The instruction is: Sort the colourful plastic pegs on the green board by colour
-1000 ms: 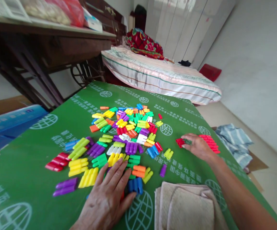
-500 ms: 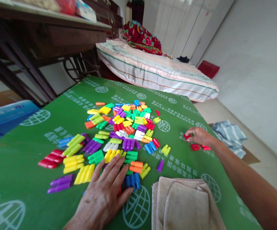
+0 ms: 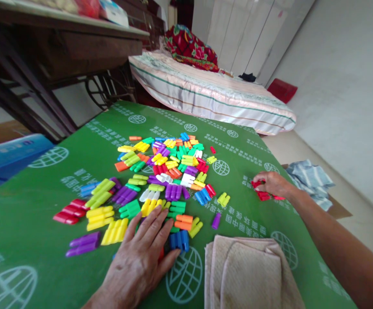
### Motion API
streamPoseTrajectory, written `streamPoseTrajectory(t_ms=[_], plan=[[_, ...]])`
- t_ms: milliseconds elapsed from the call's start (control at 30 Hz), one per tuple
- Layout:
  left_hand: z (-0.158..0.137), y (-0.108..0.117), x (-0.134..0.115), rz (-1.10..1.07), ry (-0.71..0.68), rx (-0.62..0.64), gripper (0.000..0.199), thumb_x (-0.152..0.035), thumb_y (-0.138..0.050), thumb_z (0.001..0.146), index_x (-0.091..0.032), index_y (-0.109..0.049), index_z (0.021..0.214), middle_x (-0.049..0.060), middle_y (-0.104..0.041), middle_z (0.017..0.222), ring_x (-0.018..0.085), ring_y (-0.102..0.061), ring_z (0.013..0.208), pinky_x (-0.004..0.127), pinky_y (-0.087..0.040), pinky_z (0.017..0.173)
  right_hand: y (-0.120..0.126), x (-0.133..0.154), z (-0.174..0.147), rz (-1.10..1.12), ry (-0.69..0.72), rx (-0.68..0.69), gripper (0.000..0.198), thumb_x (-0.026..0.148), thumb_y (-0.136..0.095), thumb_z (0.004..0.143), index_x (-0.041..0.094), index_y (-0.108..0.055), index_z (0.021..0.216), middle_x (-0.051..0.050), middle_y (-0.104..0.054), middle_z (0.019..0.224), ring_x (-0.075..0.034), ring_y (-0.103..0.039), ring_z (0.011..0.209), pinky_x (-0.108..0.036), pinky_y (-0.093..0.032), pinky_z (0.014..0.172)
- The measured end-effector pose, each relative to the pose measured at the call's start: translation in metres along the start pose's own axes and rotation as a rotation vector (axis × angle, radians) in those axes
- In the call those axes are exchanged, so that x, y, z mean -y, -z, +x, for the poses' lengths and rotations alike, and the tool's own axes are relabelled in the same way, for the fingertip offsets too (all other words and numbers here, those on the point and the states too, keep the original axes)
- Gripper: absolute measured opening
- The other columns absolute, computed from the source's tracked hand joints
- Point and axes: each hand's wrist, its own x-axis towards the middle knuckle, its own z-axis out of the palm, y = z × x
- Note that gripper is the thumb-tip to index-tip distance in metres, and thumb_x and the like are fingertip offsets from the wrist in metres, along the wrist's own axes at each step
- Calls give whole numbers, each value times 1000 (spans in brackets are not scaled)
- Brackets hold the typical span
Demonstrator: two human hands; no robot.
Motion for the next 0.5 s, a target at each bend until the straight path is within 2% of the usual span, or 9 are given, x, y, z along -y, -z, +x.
streamPoseTrajectory(t_ms=[367, 500], plan=[[-2, 1, 1, 27, 20, 42, 44, -51, -50, 83, -20, -63, 111, 9, -61, 126, 27, -51, 122, 44, -25, 109, 0, 3, -1, 17, -7, -11, 12, 22, -66, 65, 21, -70, 76, -5, -68, 83, -22, -61, 73, -38, -47, 73], [-5, 2, 4, 61, -38, 94, 44, -48, -55, 81, -21, -61, 116, 9, -59, 129, 27, -50, 123, 45, -28, 108, -1, 5, -3, 8, -11, -6, 14, 21, -64, 66, 21, -70, 78, -6, -69, 81, -23, -62, 71, -39, -48, 71]])
